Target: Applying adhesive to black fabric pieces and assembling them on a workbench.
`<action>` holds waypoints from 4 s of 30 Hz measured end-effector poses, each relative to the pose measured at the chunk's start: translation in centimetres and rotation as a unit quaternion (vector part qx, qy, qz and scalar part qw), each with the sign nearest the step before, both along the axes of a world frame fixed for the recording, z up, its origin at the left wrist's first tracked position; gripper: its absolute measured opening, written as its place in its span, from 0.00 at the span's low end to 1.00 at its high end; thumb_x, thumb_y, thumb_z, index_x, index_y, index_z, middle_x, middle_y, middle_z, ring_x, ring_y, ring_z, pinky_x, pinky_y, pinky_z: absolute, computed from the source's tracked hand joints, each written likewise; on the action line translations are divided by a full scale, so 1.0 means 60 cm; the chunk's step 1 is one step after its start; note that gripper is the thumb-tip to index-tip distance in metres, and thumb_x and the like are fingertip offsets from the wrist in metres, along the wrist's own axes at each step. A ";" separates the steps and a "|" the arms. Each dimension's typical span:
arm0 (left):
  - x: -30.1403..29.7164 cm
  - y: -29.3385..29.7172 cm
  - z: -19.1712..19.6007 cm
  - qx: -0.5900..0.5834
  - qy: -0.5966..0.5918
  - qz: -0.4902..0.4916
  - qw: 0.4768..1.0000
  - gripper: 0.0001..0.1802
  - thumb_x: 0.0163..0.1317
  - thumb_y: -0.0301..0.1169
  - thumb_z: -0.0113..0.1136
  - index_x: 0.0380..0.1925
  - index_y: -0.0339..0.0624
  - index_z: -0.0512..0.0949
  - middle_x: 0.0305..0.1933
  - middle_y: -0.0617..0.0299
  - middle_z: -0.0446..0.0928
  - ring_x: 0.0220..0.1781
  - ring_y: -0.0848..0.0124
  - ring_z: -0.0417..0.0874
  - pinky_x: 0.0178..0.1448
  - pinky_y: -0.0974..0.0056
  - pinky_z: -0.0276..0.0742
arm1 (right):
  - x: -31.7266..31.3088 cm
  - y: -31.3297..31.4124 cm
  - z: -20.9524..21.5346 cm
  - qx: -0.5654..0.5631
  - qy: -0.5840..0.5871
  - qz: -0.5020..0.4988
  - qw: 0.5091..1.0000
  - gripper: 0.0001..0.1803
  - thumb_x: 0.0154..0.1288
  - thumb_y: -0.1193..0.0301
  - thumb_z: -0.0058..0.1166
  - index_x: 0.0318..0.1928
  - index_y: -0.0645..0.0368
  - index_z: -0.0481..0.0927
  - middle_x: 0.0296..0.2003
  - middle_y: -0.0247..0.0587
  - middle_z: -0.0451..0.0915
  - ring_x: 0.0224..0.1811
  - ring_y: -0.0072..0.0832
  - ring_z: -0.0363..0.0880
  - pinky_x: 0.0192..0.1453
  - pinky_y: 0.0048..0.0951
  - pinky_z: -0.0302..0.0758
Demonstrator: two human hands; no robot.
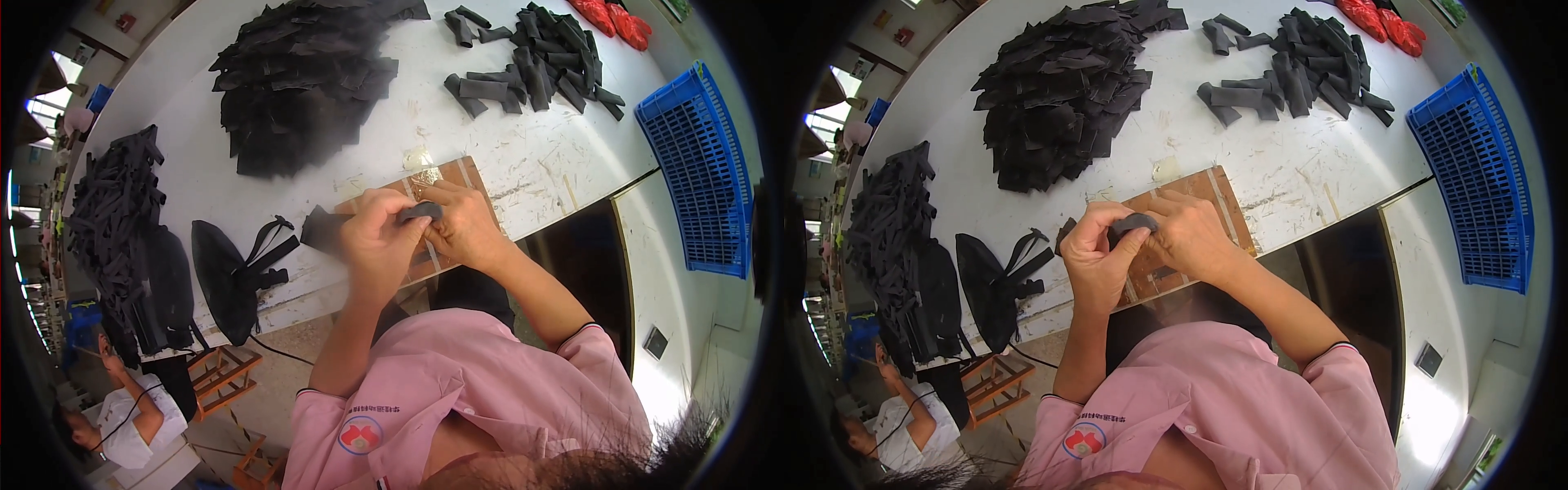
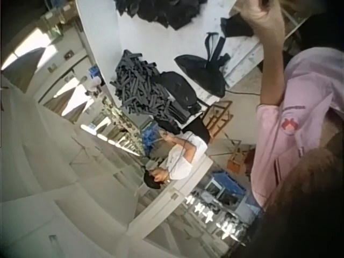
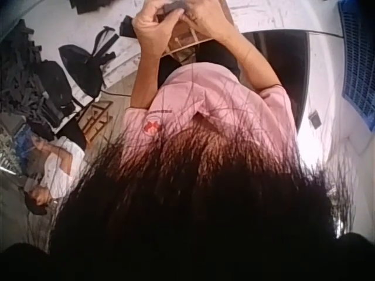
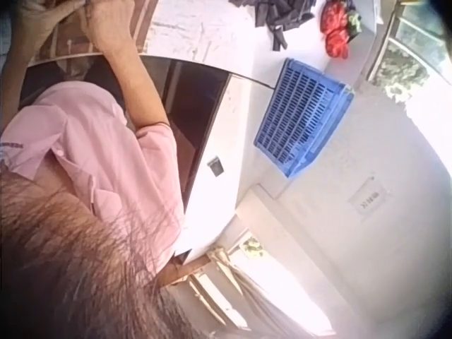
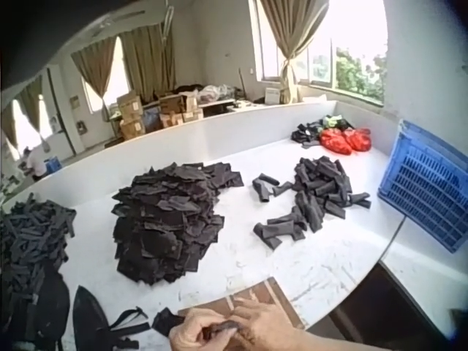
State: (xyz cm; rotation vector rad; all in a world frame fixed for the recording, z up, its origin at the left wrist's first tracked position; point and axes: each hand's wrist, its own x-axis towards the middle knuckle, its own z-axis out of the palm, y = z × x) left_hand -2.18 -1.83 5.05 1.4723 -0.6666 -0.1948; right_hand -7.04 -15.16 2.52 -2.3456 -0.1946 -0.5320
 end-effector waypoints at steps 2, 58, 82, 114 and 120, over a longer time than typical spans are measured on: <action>0.001 0.000 -0.016 0.037 0.021 0.018 0.999 0.09 0.48 0.13 0.56 0.30 0.32 0.72 0.32 0.61 0.74 0.35 0.78 0.74 0.41 0.74 0.69 | 0.000 0.000 -0.038 0.002 0.007 0.000 1.000 0.11 0.51 0.64 0.54 0.23 0.58 0.71 0.21 0.38 0.70 0.27 0.36 0.71 0.27 0.35 0.68; 0.029 0.007 -0.007 -0.081 0.159 -0.016 0.984 0.18 0.59 0.24 0.50 0.50 0.30 0.66 0.41 0.52 0.75 0.42 0.70 0.77 0.49 0.68 0.71 | -0.024 0.033 0.019 -0.016 -0.014 -0.101 0.995 0.11 0.44 0.75 0.56 0.31 0.59 0.73 0.21 0.40 0.69 0.24 0.36 0.73 0.25 0.33 0.69; -0.017 0.013 -0.011 0.139 -0.171 0.164 0.961 0.07 0.52 0.22 0.56 0.33 0.35 0.75 0.30 0.57 0.76 0.31 0.70 0.77 0.35 0.69 0.71 | -0.046 0.023 -0.037 -0.106 0.125 -0.022 0.986 0.10 0.45 0.70 0.53 0.29 0.63 0.72 0.24 0.40 0.73 0.28 0.35 0.74 0.28 0.28 0.71; -0.041 0.003 0.101 -0.120 0.046 0.011 0.992 0.08 0.54 0.25 0.57 0.34 0.33 0.74 0.30 0.65 0.75 0.34 0.79 0.73 0.41 0.74 0.68 | -0.044 0.026 0.144 0.550 -0.077 0.040 0.831 0.08 0.54 0.76 0.55 0.35 0.63 0.75 0.28 0.34 0.76 0.30 0.20 0.72 0.36 0.19 0.69; -0.042 0.011 0.087 -0.123 0.026 -0.002 0.992 0.07 0.54 0.23 0.56 0.33 0.32 0.73 0.32 0.64 0.75 0.35 0.79 0.72 0.42 0.74 0.68 | -0.053 0.039 0.150 0.276 -0.214 -0.003 0.937 0.07 0.50 0.76 0.57 0.31 0.63 0.75 0.24 0.39 0.75 0.27 0.27 0.73 0.30 0.23 0.68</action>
